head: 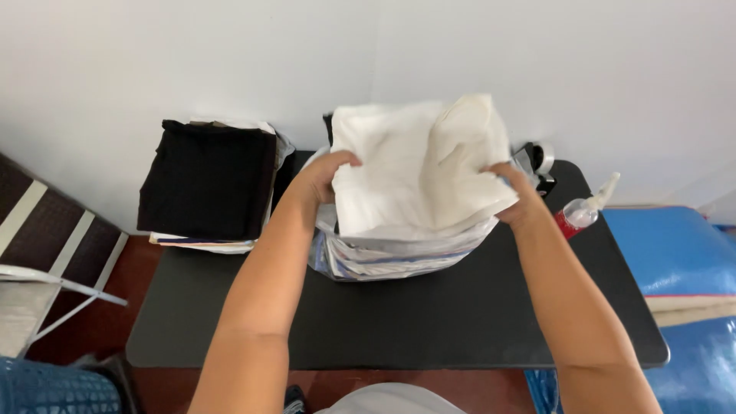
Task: The person places folded white, black, olive, and blue garments into a plastic bag on a table. They arrange the items inside the bag and fold the bag's edges over the contents.
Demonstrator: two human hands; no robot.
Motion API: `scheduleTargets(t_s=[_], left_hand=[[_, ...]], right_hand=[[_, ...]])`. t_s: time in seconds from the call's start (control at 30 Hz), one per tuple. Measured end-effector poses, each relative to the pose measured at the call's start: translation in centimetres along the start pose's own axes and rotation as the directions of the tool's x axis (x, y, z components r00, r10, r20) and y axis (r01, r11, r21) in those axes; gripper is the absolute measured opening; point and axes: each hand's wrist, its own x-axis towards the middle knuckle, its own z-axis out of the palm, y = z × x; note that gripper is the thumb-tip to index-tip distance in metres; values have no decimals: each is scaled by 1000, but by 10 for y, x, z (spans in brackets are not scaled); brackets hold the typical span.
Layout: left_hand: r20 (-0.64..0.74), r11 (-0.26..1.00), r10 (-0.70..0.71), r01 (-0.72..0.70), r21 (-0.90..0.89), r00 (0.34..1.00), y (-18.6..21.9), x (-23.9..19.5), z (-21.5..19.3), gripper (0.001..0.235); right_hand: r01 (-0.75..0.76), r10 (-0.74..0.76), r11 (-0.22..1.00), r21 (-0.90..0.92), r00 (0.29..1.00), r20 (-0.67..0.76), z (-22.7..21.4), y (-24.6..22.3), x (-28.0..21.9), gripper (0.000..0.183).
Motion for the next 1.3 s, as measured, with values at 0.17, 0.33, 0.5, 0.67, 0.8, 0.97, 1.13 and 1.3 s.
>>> scheduleTargets(t_s=[0.17,0.33,0.5,0.67,0.8,0.97,1.13,1.3], left_hand=[[-251,988,-14,52,145,968,-16,-30,13,83],[-301,982,94,-38,186,949,-11,-56,35,89],[-337,759,263,22,651,904,-13,-72,53,95],[-296,418,481,82,905,825,-6,-71,60,110],[-214,295,411,93,951,886,25,-112,72,96],[-234,484,365,31,875,901,49,-122,46,63],[-98,210,411,10,978,906,26,-46,-7,85],[-251,369,676,-24,929,693,23,-42,13,40]], right_hand=[[76,-75,965,-251,997,14,-51,40,66,56],[391,-338,712,-584,919,204,-48,17,75,84],[219,-269,265,-939,952,146,-46,40,84,103],[203,-321,27,-979,929,183,2,22,12,102],[185,-595,-480,-857,649,474,26,18,2,75],[513,-600,-499,-699,377,705,89,36,37,67],[612,-446,-431,-663,494,746,110,102,77,88],[605,-467,-435,-667,482,742,102,117,97,83]])
